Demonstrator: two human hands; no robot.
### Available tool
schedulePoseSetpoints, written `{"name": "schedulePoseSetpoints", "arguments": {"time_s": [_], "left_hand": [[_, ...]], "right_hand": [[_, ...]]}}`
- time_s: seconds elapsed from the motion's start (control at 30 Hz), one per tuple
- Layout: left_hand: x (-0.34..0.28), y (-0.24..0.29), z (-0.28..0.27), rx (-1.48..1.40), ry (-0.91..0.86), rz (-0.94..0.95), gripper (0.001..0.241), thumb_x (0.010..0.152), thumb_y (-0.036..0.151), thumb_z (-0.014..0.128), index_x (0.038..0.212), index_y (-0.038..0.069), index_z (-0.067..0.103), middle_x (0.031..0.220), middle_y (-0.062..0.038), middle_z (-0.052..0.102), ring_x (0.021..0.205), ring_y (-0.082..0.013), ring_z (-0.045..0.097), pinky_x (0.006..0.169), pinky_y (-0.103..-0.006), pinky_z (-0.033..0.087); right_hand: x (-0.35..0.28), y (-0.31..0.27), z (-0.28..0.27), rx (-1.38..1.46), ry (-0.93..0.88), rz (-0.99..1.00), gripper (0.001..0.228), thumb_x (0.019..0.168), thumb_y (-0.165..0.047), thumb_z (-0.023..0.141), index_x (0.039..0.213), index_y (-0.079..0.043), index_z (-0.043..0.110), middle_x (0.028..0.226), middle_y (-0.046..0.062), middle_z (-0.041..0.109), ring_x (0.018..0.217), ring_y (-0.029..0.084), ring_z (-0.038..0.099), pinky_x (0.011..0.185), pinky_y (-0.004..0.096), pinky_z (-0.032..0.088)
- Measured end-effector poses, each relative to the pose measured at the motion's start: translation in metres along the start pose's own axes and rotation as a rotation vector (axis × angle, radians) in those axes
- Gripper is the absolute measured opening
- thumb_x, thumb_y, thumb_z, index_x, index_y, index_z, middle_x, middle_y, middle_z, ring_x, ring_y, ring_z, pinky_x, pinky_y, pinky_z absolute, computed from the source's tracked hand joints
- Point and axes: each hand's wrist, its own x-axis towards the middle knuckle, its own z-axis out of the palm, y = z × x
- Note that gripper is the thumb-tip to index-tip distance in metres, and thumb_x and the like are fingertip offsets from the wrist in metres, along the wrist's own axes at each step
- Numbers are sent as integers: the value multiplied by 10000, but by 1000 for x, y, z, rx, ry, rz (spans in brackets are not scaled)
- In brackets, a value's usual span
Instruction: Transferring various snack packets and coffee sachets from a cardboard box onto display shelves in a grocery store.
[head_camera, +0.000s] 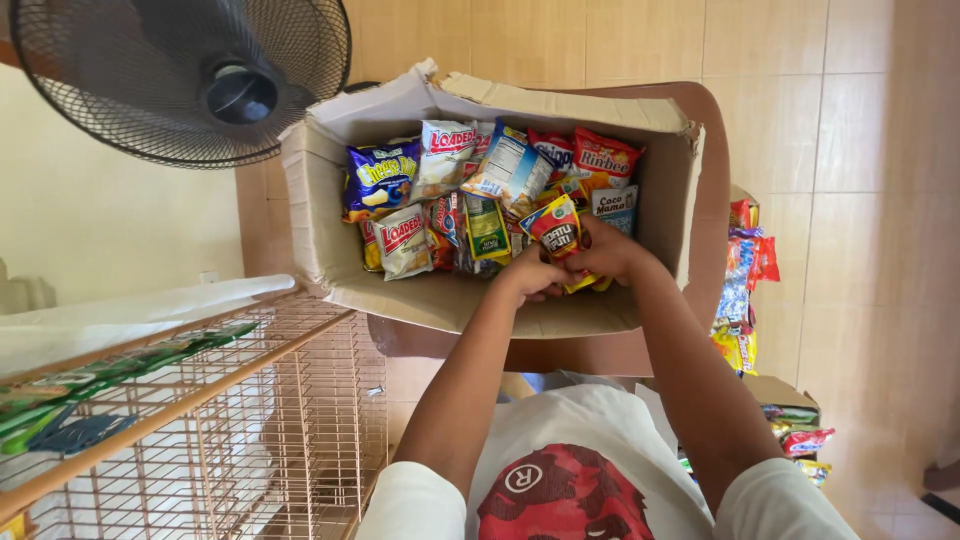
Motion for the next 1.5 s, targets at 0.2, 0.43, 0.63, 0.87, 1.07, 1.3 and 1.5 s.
{"name": "schedulePoseSetpoints", "arguments": {"time_s": [0.2,0.43,0.63,0.87,1.07,1.3,1.5], "left_hand": [[38,-65,-24,235,221,63,625,661,377,899,1168,55,728,1034,-160,787,853,-270,750,764,-433,580],[14,-52,-24,460,514,-66,599,762,250,808,1242,-19,570,1203,-268,679,1131,-405,669,924,-461,549],[-2,-42,-23,443,548,-56,549,771,261,727,1238,6,595,1198,-254,694,1122,-417,668,936,-490,541],[8,-51,-25,480,521,0,453,790,282,719,1153,21,648,1147,-254,700,1087,-415,676,916,-492,543],[5,-38,-7,346,570,259,275,830,297,738,971,66,689,982,-188,758,936,-348,729,824,-450,570],[-66,25,4,281,633,1068,769,651,348,941,1231,-30,606,1098,-195,660,1002,-359,667,858,-437,532],[-105,40,6,179,225,730,629,762,373,910,1244,34,691,966,-63,734,846,-195,668,781,-336,554]], "right_hand": [[61,65,-29,-288,317,13,366,1060,-376,586,1338,-137,575,1259,104,580,1174,261,528,961,378,424],[57,25,-27,-748,591,-83,702,821,-94,739,1476,-231,527,1584,227,354,1390,483,391,1145,515,398],[34,-9,-11,-877,442,218,991,762,-96,783,1594,-349,307,1606,153,281,1401,464,303,1114,581,312],[28,-10,-8,-980,551,48,385,893,-195,715,1262,-260,629,1382,171,545,1301,419,436,1093,553,355],[5,-14,-23,-967,637,-352,84,883,-226,718,959,-194,705,1140,138,685,1201,397,505,1050,586,318],[-105,-113,-21,-754,302,-541,143,967,-232,723,1026,-107,684,958,132,721,955,336,658,834,443,520],[-121,-150,-14,-238,186,-586,145,984,-141,740,1037,-31,661,888,55,705,835,124,648,733,285,534]]}}
